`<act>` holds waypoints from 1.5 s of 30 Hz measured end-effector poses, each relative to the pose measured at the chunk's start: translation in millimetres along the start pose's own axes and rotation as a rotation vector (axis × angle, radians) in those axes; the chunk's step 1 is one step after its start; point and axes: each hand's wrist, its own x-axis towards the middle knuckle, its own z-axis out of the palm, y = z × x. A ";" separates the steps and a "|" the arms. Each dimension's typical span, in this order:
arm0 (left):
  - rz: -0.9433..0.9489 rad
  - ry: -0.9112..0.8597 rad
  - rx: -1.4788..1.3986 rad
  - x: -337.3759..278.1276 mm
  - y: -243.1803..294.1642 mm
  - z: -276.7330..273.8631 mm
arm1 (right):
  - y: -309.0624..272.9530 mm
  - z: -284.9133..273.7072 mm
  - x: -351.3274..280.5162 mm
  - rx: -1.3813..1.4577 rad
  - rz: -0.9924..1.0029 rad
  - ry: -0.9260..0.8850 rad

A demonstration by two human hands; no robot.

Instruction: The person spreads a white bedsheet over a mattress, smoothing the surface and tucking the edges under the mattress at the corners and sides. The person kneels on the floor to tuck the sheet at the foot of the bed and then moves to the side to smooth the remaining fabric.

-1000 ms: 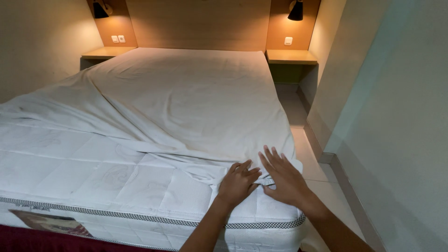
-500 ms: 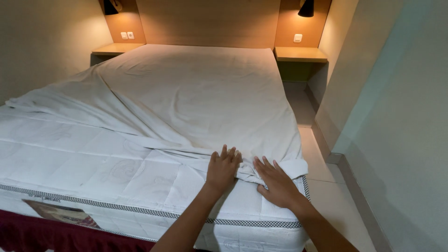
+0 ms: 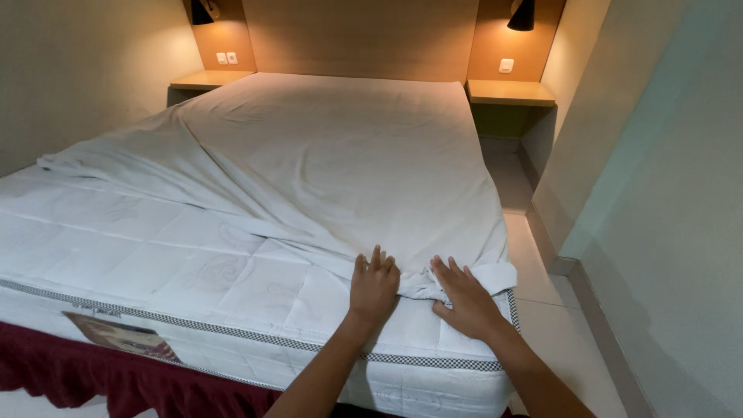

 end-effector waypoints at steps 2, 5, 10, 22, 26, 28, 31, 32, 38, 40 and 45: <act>0.008 0.039 -0.031 -17.5 1.7 -1.6 | 3.9 4.4 0.2 0.024 -0.010 0.014; 0.007 0.164 -0.080 -32.4 0.4 11.7 | -18.3 -12.9 1.7 0.103 0.073 -0.028; -0.061 0.325 -0.069 -48.2 10.1 2.8 | -99.7 -64.3 7.1 -0.037 0.272 -0.227; -0.060 0.254 -0.127 -59.2 -26.9 -0.3 | -96.5 8.8 30.0 -0.196 -0.147 -0.019; -0.070 0.372 -0.118 -41.7 -52.6 0.6 | -93.1 16.9 33.6 -0.054 -0.112 0.027; -0.054 0.457 -0.111 -33.8 -68.9 4.2 | -90.9 18.1 32.4 -0.027 -0.104 0.048; -0.130 0.346 -0.086 -30.4 -95.9 -7.6 | -93.3 12.0 28.5 0.003 -0.124 0.070; -0.219 0.327 -0.122 -32.5 -103.7 -9.0 | -93.6 11.2 27.7 0.017 -0.111 0.077; -0.288 0.302 -0.169 -51.3 -124.4 2.3 | -94.7 8.0 29.3 0.048 -0.085 0.066; -0.282 0.298 -0.175 -58.7 -124.2 0.9 | -96.0 8.0 28.6 0.064 -0.095 0.077; -0.264 0.249 -0.229 -57.4 -123.3 1.7 | -109.5 -13.9 25.1 0.181 -0.053 0.044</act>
